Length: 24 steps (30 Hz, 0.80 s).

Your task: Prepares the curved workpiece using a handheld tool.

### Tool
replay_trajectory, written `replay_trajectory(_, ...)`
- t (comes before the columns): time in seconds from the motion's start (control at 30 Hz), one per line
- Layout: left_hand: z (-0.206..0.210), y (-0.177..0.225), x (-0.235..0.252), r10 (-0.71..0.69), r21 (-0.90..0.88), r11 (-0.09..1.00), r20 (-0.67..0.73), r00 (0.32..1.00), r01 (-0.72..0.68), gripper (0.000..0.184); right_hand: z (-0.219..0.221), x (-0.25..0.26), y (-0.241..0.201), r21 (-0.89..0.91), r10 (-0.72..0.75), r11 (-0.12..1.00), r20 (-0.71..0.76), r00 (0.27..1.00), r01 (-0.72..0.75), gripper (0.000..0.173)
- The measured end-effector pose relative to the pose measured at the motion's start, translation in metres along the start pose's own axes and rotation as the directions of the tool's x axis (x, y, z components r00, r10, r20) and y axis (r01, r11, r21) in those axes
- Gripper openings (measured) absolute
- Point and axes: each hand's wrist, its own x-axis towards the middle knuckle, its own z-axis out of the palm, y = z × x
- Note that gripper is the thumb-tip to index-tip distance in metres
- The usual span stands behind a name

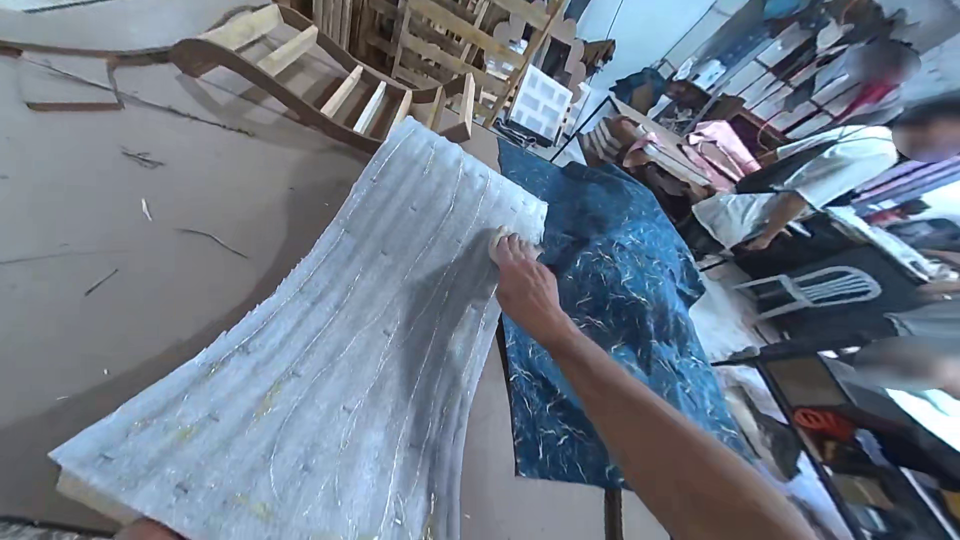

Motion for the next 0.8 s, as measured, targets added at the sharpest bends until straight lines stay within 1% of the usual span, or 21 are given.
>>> replay_trajectory(0.03, 0.012, 0.005, -0.003, -0.058, -0.053, 0.997, -0.049, 0.997, 0.055, 0.054, 0.005, -0.020, -0.006, 0.034, -0.037, 0.999, 0.018, 0.999, 0.036, 0.056)
replay_trajectory(0.07, 0.020, 0.007, -0.005, -0.090, -0.085, 0.993, -0.061, 0.994, 0.084, 0.056, 0.014, -0.038, -0.011, 0.062, -0.068, 0.996, 0.036, 0.997, 0.066, 0.055)
replay_trajectory(0.17, 0.028, 0.011, -0.010, -0.136, -0.066, 0.989, -0.083, 0.987, 0.131, 0.063, 0.043, -0.094, -0.030, 0.135, -0.147, 0.982, 0.103, 0.984, 0.132, 0.055)
replay_trajectory(0.23, 0.028, 0.009, -0.006, -0.156, -0.077, 0.986, -0.072, 0.985, 0.151, 0.066, 0.043, -0.126, -0.042, 0.205, -0.186, 0.967, 0.165, 0.969, 0.151, 0.054)
replay_trajectory(0.3, 0.028, 0.008, -0.005, -0.168, -0.086, 0.983, -0.048, 0.985, 0.163, 0.065, 0.028, -0.159, -0.053, 0.290, -0.217, 0.946, 0.246, 0.945, 0.142, 0.053)
replay_trajectory(0.4, 0.030, 0.007, -0.005, -0.169, -0.080, 0.984, -0.082, 0.982, 0.162, 0.063, -0.001, -0.205, -0.068, 0.415, -0.247, 0.907, 0.389, 0.887, 0.071, 0.050)
replay_trajectory(0.5, 0.031, 0.008, -0.006, -0.181, -0.093, 0.981, -0.087, 0.980, 0.173, 0.064, -0.032, -0.244, -0.078, 0.500, -0.253, 0.866, 0.451, 0.856, -0.007, 0.053)
replay_trajectory(0.6, 0.031, 0.010, -0.008, -0.190, -0.114, 0.977, -0.084, 0.978, 0.180, 0.064, -0.064, -0.275, -0.085, 0.551, -0.269, 0.834, 0.452, 0.850, -0.029, 0.055)
replay_trajectory(0.7, 0.032, 0.013, -0.007, -0.188, -0.119, 0.977, -0.084, 0.979, 0.177, 0.063, -0.090, -0.302, -0.092, 0.620, -0.327, 0.783, 0.350, 0.878, 0.045, 0.054)
replay_trajectory(0.73, 0.032, 0.014, -0.005, -0.187, -0.118, 0.977, -0.069, 0.980, 0.178, 0.063, -0.100, -0.305, -0.092, 0.672, -0.338, 0.741, 0.345, 0.876, 0.022, 0.051)
replay_trajectory(0.77, 0.031, 0.014, -0.003, -0.188, -0.110, 0.977, -0.063, 0.980, 0.181, 0.063, -0.111, -0.304, -0.088, 0.725, -0.328, 0.684, 0.395, 0.858, -0.072, 0.048)
replay_trajectory(0.8, 0.028, 0.015, -0.003, -0.192, -0.079, 0.979, -0.069, 0.979, 0.187, 0.064, -0.120, -0.299, -0.081, 0.771, -0.298, 0.596, 0.470, 0.831, -0.223, 0.045)
